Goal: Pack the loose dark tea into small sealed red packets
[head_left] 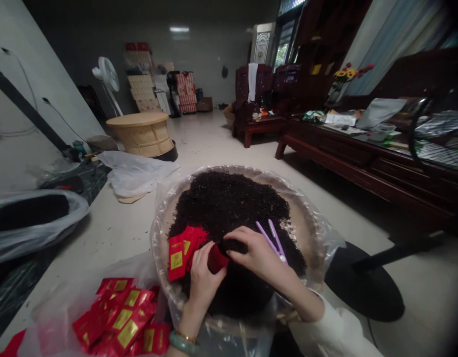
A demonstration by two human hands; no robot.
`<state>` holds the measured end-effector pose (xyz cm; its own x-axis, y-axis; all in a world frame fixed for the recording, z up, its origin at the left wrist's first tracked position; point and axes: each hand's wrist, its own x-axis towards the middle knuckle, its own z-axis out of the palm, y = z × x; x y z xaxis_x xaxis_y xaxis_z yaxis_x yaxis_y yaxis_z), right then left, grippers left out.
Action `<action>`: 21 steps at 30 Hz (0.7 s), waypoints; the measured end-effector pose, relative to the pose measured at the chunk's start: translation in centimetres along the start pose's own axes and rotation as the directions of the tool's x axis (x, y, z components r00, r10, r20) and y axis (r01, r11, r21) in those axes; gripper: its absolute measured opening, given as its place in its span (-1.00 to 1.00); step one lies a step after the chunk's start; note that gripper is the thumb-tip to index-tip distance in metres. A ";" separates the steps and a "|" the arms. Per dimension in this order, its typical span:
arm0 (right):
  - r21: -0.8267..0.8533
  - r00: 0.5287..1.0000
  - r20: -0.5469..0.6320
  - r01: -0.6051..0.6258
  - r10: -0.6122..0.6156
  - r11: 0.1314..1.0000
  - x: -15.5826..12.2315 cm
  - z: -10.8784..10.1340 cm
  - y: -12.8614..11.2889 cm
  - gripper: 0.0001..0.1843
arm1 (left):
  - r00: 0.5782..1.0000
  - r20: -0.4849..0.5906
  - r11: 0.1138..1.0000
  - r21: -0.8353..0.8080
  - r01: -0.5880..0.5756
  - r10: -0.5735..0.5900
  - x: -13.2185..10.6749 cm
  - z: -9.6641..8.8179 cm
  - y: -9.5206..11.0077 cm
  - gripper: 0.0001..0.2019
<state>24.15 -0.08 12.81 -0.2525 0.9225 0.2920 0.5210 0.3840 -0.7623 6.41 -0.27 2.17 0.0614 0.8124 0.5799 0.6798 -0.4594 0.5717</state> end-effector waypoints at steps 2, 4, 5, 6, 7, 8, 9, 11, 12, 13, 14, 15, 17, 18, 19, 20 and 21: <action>0.005 1.000 0.021 0.010 -0.010 1.000 0.2 0.3 -0.7 -0.58 | 1.000 -0.006 1.000 0.003 -0.007 0.007 0.0 0.2 0.1 -0.53; 0.012 1.000 0.009 0.018 -0.018 1.000 0.1 0.7 -0.7 -0.56 | 1.000 -0.008 1.000 0.004 -0.005 0.005 0.0 0.2 0.1 -0.52; 0.013 1.000 -0.002 0.018 -0.018 1.000 0.1 0.9 -0.6 -0.58 | 1.000 -0.005 1.000 0.004 -0.002 0.002 0.0 0.2 0.1 -0.51; 0.012 1.000 -0.011 0.019 -0.019 1.000 0.0 1.1 -0.4 -0.61 | 1.000 -0.002 1.000 0.003 0.002 -0.002 -0.1 0.2 0.2 -0.50; 0.011 1.000 -0.015 0.023 -0.023 1.000 -0.1 1.2 -0.2 -0.65 | 1.000 0.002 1.000 0.001 0.006 -0.006 -0.1 0.3 0.2 -0.50; 0.012 0.999 -0.016 0.032 -0.032 0.999 -0.1 1.3 0.0 -0.69 | 1.000 0.004 1.000 -0.001 0.012 -0.012 -0.1 0.3 0.2 -0.50; 0.016 0.999 -0.018 0.044 -0.044 0.999 -0.2 1.4 0.2 -0.72 | 1.000 0.008 1.000 -0.004 0.020 -0.020 -0.1 0.3 0.3 -0.49; 0.034 0.997 -0.055 0.059 -0.057 0.998 -0.2 1.3 0.7 -0.77 | 0.999 0.010 0.999 -0.010 0.036 -0.036 -0.1 0.3 0.5 -0.48; 0.045 0.994 -0.095 0.053 -0.049 0.998 -0.2 1.2 0.9 -0.79 | 0.999 0.007 0.999 -0.014 0.044 -0.044 -0.2 0.3 0.6 -0.48; 0.053 0.990 -0.139 0.039 -0.032 0.998 -0.2 1.0 1.2 -0.80 | 0.999 0.004 0.999 -0.017 0.051 -0.051 -0.2 0.4 0.7 -0.47; 0.059 0.984 -0.177 0.021 -0.010 0.998 -0.1 0.8 1.5 -0.82 | 0.998 -0.001 0.998 -0.021 0.059 -0.059 -0.2 0.4 0.8 -0.48; 0.059 0.979 -0.204 0.002 0.010 0.998 -0.1 0.5 1.8 -0.83 | 0.998 -0.006 0.997 -0.024 0.067 -0.067 -0.2 0.4 0.8 -0.48; 0.038 0.975 -0.219 -0.025 0.033 0.999 -0.3 0.2 2.1 -0.83 | 0.997 -0.014 0.997 -0.024 0.075 -0.076 -0.3 0.5 0.9 -0.49; 0.015 0.977 -0.213 -0.030 0.032 0.999 -0.4 0.2 2.2 -0.83 | 0.997 -0.017 0.997 -0.021 0.077 -0.077 -0.4 0.5 0.8 -0.49; -0.013 0.979 -0.201 -0.029 0.025 1.000 -0.6 0.3 2.2 -0.83 | 0.997 -0.020 0.997 -0.017 0.075 -0.076 -0.4 0.6 0.8 -0.49; -0.040 0.983 -0.181 -0.022 0.014 0.999 -0.8 0.4 2.1 -0.81 | 0.997 -0.023 0.997 -0.013 0.071 -0.072 -0.5 0.7 0.8 -0.48; -0.061 0.989 -0.148 -0.012 0.003 0.998 -1.1 0.7 2.0 -0.77 | 0.997 -0.027 0.998 -0.008 0.065 -0.065 -0.6 0.8 0.8 -0.49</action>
<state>24.85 -0.35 10.56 -0.1274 0.9193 0.3724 0.5724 0.3748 -0.7293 7.45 -0.79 1.84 -0.0029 0.8308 0.5566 0.6762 -0.4084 0.6131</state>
